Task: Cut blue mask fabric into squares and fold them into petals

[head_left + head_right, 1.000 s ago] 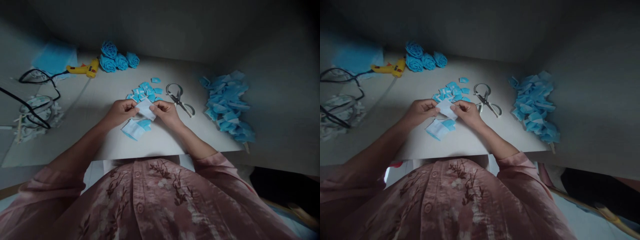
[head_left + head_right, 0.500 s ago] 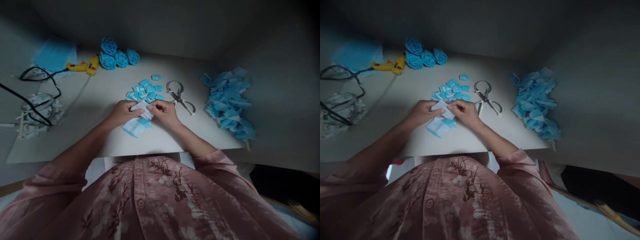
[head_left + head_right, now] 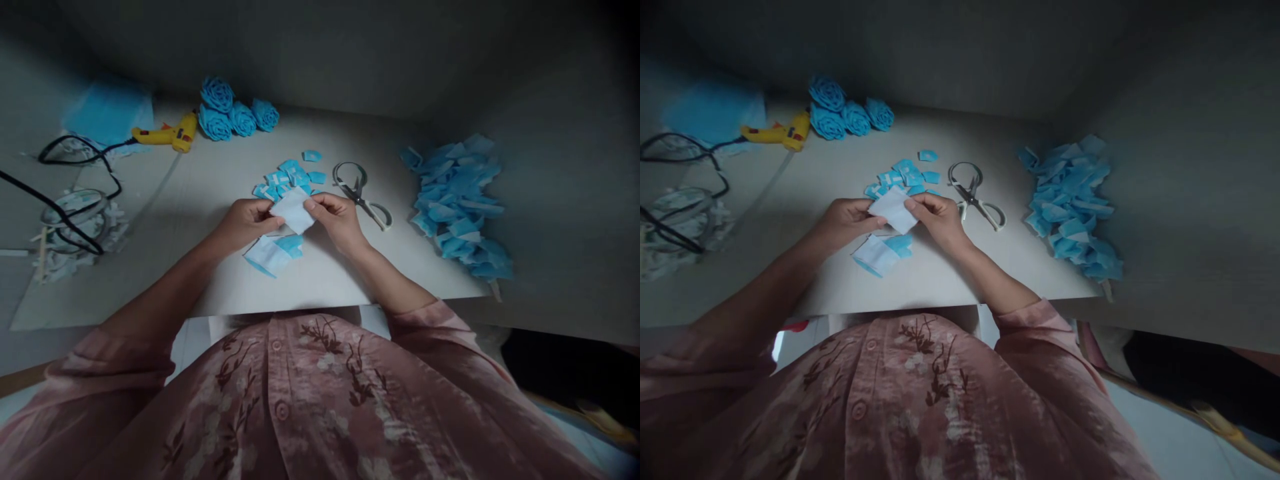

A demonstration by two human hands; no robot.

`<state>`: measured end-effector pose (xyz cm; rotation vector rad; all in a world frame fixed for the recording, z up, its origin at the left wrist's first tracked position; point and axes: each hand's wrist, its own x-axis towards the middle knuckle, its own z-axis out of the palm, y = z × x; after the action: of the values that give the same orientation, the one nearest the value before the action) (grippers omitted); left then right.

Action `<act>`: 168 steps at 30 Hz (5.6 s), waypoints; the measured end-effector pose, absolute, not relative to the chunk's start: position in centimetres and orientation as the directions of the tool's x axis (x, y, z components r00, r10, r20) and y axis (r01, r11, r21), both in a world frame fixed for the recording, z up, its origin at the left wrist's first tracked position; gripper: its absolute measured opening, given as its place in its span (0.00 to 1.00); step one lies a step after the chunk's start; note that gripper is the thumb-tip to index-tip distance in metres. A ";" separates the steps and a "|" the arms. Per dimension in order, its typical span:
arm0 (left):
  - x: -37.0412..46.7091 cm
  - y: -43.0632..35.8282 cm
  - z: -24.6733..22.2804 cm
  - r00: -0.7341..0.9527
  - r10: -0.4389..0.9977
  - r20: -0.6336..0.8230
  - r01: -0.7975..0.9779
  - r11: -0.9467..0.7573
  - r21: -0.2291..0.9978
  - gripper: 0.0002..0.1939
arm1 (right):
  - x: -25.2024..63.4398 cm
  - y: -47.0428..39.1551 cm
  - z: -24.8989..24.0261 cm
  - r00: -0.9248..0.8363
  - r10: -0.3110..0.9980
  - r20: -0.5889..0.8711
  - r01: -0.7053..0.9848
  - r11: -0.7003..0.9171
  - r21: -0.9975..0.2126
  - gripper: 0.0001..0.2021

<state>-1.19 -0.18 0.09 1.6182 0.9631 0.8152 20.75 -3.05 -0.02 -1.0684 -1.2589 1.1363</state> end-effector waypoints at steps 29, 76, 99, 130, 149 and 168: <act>-0.7 -0.2 0.9 0.418 0.904 0.089 -0.069 -0.066 0.995 0.26 | 21.5 -3.3 0.2 -0.204 0.901 0.383 0.173 0.418 -0.892 0.13; -0.8 0.1 0.2 0.279 0.953 0.116 -0.012 -0.117 0.993 0.32 | 21.1 -3.0 -0.5 -0.234 0.970 0.065 -0.114 0.039 -0.993 0.28; -2.4 3.4 -1.7 0.142 0.931 0.336 -0.286 -0.286 0.914 0.29 | 21.9 -1.7 -1.4 -0.164 0.977 0.140 -0.063 0.132 -0.989 0.29; -1.2 1.5 -0.4 0.384 0.913 0.140 -0.179 -0.075 0.981 0.42 | 19.5 -1.3 0.7 -0.204 0.974 0.099 -0.042 0.093 -0.995 0.29; -1.7 1.6 -0.4 0.012 0.911 0.413 0.079 -0.412 0.908 0.14 | 19.7 -1.9 0.3 -0.137 0.991 0.001 -0.221 -0.030 -0.975 0.25; -1.3 0.4 0.5 0.494 0.714 0.497 0.307 -0.678 0.668 0.26 | 20.5 -2.3 1.0 -0.447 0.892 0.070 0.070 0.113 -0.991 0.18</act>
<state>-1.30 0.36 0.45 2.2405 0.8395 1.0769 20.47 -2.27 1.01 -0.9530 -1.6587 1.4162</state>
